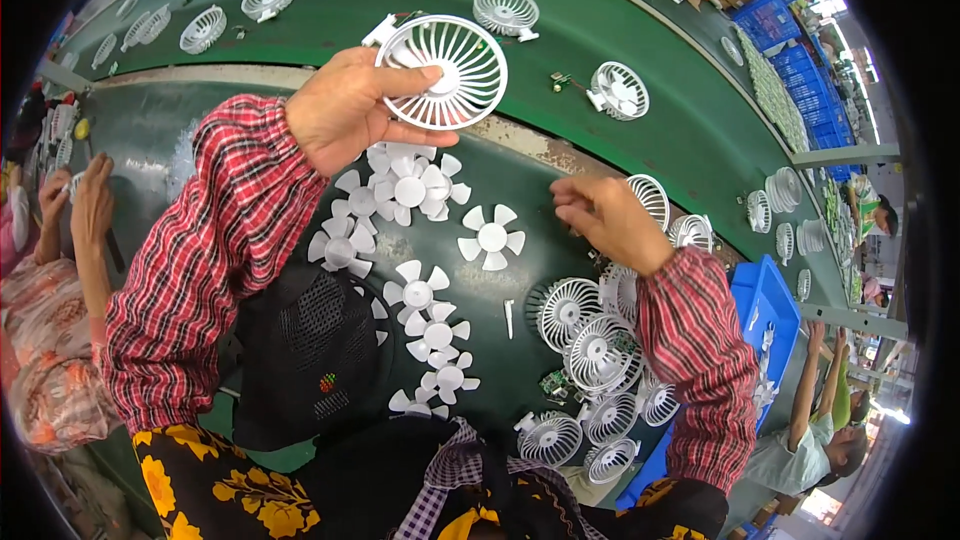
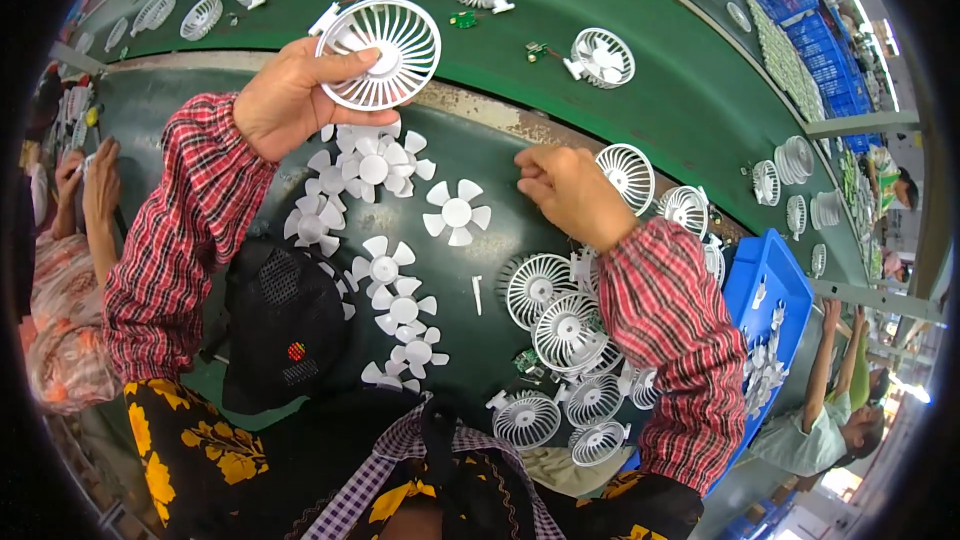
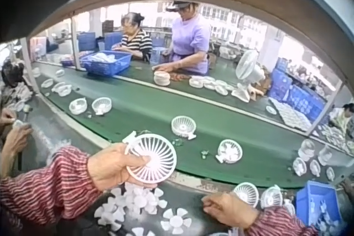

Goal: The person assembles small electric fans by transferring fan blades from a tray to the table, taking fan covers from a conveyor belt, and pressing the fan blades into the covers by hand.

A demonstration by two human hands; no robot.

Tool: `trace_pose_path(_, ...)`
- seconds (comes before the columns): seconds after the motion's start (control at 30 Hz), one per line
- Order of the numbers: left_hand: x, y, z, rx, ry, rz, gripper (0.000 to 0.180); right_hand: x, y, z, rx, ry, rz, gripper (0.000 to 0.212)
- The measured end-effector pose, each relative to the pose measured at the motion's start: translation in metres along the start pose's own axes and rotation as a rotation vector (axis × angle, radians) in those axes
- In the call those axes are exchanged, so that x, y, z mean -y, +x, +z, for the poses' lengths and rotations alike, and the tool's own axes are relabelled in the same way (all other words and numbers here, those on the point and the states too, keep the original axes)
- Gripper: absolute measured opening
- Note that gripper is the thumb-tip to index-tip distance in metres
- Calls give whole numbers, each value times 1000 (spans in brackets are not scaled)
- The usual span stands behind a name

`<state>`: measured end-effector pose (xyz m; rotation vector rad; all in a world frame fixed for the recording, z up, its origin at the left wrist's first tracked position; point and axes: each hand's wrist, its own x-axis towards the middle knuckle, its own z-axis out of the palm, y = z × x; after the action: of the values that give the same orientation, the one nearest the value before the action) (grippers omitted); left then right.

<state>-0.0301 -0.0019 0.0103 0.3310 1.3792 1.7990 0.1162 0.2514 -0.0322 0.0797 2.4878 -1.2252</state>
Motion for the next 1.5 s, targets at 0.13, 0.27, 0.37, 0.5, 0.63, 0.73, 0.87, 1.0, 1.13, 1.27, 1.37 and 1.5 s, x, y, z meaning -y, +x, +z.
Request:
trace_pose_path(0.13, -1, 3, 2, -27, 0, 15, 33, 18, -2, 44, -22, -396, -607, 37)
trace_pose_path(0.27, 4, 3, 5, 42, 5, -22, 36, 1, 1, 66, 3, -766, -699, 34)
trace_pose_path(0.37, 12, 0, 3, 141, 7, -25, 39, 3, -1, 64, 80, -607, -550, 33)
trace_pose_path(0.5, 19, -9, 5, 164, 0, 7, 46, 29, -16, 19, -383, -322, -567, 38)
trace_pose_path(0.63, 16, -15, 14, 224, -8, -29, 60, 73, -28, 0, -665, -334, -641, 35)
trace_pose_path(0.73, 18, -16, 24, 295, -35, -16, 62, 87, -20, 11, -609, -492, -703, 30)
trace_pose_path(0.87, 23, -19, 34, 300, 12, 25, 56, 87, -13, 21, -551, -548, -673, 30)
trace_pose_path(1.0, 22, -25, 45, 208, 86, 136, 48, 90, -12, 23, -542, -513, -666, 31)
trace_pose_path(1.13, 21, -23, 52, 71, 205, 221, 42, 88, -6, 26, -565, -508, -667, 31)
trace_pose_path(1.27, 36, -14, 41, -111, 345, 479, 40, 92, 2, 32, -623, -463, -725, 33)
trace_pose_path(1.37, 36, -15, 45, -98, 357, 474, 36, 94, -8, 16, -830, -516, -722, 58)
trace_pose_path(1.5, 23, -26, 54, -38, 416, 477, 36, 87, 0, 0, -364, 204, -445, 47)
